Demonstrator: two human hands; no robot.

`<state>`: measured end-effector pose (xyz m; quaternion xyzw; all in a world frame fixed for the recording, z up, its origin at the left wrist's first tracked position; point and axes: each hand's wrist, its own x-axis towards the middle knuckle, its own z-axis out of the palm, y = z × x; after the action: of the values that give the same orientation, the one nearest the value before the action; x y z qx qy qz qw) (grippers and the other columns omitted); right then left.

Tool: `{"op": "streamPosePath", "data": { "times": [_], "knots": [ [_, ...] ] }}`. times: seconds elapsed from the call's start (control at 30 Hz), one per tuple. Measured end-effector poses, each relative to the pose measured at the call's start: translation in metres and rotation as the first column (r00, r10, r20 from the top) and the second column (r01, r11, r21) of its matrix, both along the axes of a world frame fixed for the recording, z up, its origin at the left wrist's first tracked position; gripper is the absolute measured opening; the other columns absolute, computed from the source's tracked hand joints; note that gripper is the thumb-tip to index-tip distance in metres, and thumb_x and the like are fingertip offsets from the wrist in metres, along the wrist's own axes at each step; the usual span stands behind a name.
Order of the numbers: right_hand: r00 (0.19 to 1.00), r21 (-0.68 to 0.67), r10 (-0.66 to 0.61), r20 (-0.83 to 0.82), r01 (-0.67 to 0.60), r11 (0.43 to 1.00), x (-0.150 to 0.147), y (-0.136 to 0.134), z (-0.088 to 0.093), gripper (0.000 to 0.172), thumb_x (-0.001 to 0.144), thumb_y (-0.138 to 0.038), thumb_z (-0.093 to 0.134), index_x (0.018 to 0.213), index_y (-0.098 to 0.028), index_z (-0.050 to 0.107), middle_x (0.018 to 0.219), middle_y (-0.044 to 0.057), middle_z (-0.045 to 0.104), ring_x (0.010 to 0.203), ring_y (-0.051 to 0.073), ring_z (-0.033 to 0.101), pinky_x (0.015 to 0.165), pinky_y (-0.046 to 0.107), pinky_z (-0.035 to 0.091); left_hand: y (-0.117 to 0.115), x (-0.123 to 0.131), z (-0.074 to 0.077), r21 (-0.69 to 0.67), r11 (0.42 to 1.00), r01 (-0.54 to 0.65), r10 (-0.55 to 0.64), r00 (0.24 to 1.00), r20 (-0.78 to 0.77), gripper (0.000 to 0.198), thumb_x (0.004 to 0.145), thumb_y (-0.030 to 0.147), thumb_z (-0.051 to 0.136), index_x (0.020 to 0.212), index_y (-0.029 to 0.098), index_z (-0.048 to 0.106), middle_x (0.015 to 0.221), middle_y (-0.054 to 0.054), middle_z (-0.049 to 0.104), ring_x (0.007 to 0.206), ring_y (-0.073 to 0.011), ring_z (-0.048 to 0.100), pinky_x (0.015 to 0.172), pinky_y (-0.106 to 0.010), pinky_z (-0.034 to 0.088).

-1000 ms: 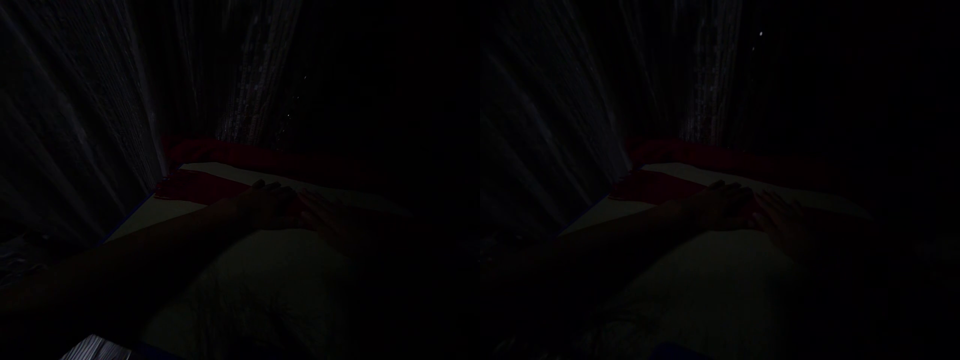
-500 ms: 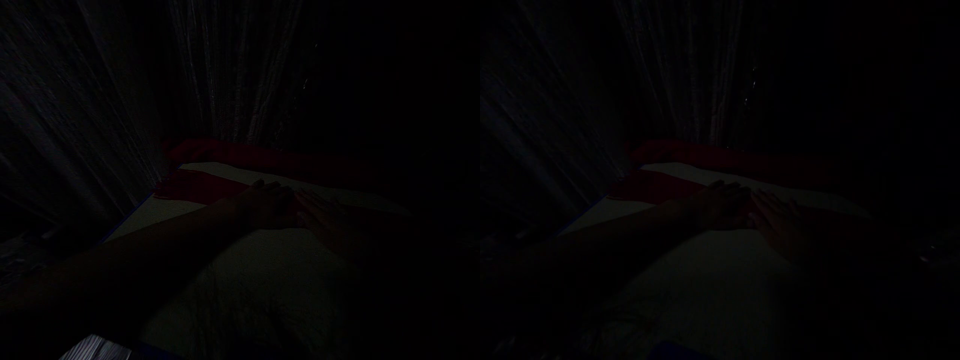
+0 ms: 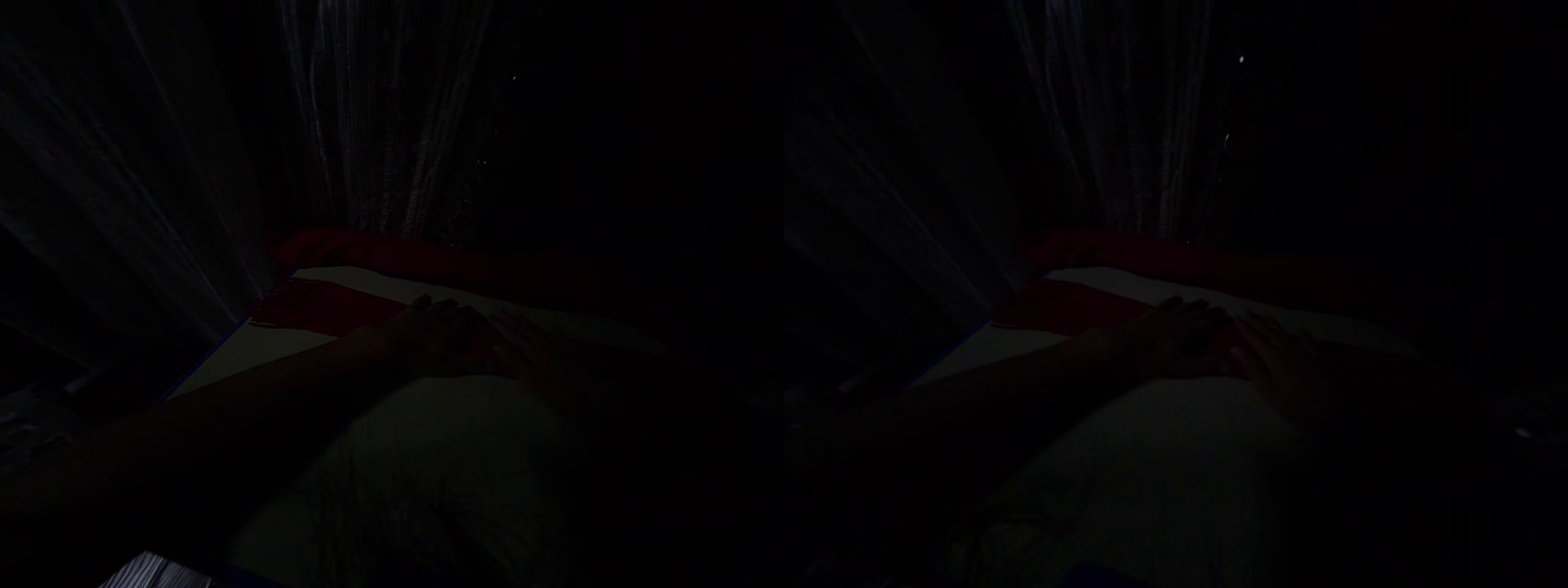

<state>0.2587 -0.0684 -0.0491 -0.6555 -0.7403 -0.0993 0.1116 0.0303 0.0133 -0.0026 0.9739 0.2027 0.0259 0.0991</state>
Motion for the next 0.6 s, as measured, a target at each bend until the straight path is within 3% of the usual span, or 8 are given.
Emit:
{"op": "streamPosePath", "data": {
  "times": [0.07,0.2,0.33,0.43,0.5,0.6],
  "knots": [
    [0.997,0.062,0.068,0.038,-0.070,0.996,-0.001,-0.002,-0.002,0.050,0.085,-0.054,0.012,0.134,-0.043,0.013,0.145,-0.009,0.029,0.133,0.020,0.030,0.099,0.062,0.031,0.000,0.000,-0.001,0.004,1.000,-0.002,0.002,1.000,0.011,0.089,0.099,0.074,0.034,0.163,0.014,0.027,0.170,-0.011,0.026,0.158,-0.0346,0.021,0.126,-0.059,0.014],
    [0.968,0.140,0.199,0.154,-0.221,0.965,0.032,-0.011,-0.012,0.048,0.086,-0.053,0.013,0.129,-0.041,0.029,0.145,-0.004,0.031,0.132,0.023,0.031,0.095,0.062,0.033,0.001,0.000,0.001,-0.009,1.000,0.012,-0.012,0.999,0.039,0.089,0.097,0.077,0.034,0.163,0.017,0.029,0.170,-0.009,0.029,0.157,-0.0343,0.024,0.126,-0.059,0.015],
    [0.944,0.183,0.254,0.209,-0.293,0.939,0.042,-0.018,-0.008,0.051,0.086,-0.050,0.021,0.134,-0.034,0.022,0.149,-0.001,0.021,0.136,0.023,0.020,0.101,0.059,0.028,0.002,0.000,0.002,-0.037,0.999,0.015,-0.015,1.000,0.004,0.093,0.095,0.080,0.034,0.164,0.017,0.025,0.171,-0.010,0.025,0.159,-0.0351,0.019,0.126,-0.060,0.011],
    [0.969,0.106,0.213,0.127,-0.226,0.968,0.018,-0.014,-0.001,0.048,0.087,-0.049,0.016,0.134,-0.039,0.017,0.149,-0.006,0.020,0.137,0.021,0.018,0.104,0.062,0.023,0.001,-0.001,0.001,-0.037,0.999,0.009,-0.009,1.000,0.006,0.092,0.096,0.079,0.034,0.164,0.017,0.025,0.171,-0.009,0.024,0.159,-0.0357,0.017,0.127,-0.060,0.011],
    [0.994,0.036,0.108,0.027,-0.109,0.993,0.003,-0.008,0.002,0.050,0.085,-0.051,0.016,0.134,-0.040,0.014,0.147,-0.008,0.025,0.135,0.019,0.023,0.103,0.061,0.025,0.000,-0.001,0.001,-0.029,1.000,0.002,-0.002,1.000,0.008,0.090,0.097,0.076,0.034,0.164,0.017,0.025,0.171,-0.011,0.023,0.159,-0.0353,0.018,0.127,-0.060,0.012],
    [0.999,-0.019,0.036,-0.006,-0.037,0.999,0.005,-0.004,0.000,0.052,0.082,-0.055,0.015,0.131,-0.040,0.023,0.144,-0.008,0.031,0.133,0.019,0.029,0.102,0.060,0.028,0.000,-0.001,0.002,-0.032,0.999,0.003,-0.002,1.000,0.011,0.091,0.097,0.078,0.033,0.165,0.019,0.024,0.171,-0.011,0.023,0.159,-0.0357,0.018,0.126,-0.061,0.011]
  ]
}}
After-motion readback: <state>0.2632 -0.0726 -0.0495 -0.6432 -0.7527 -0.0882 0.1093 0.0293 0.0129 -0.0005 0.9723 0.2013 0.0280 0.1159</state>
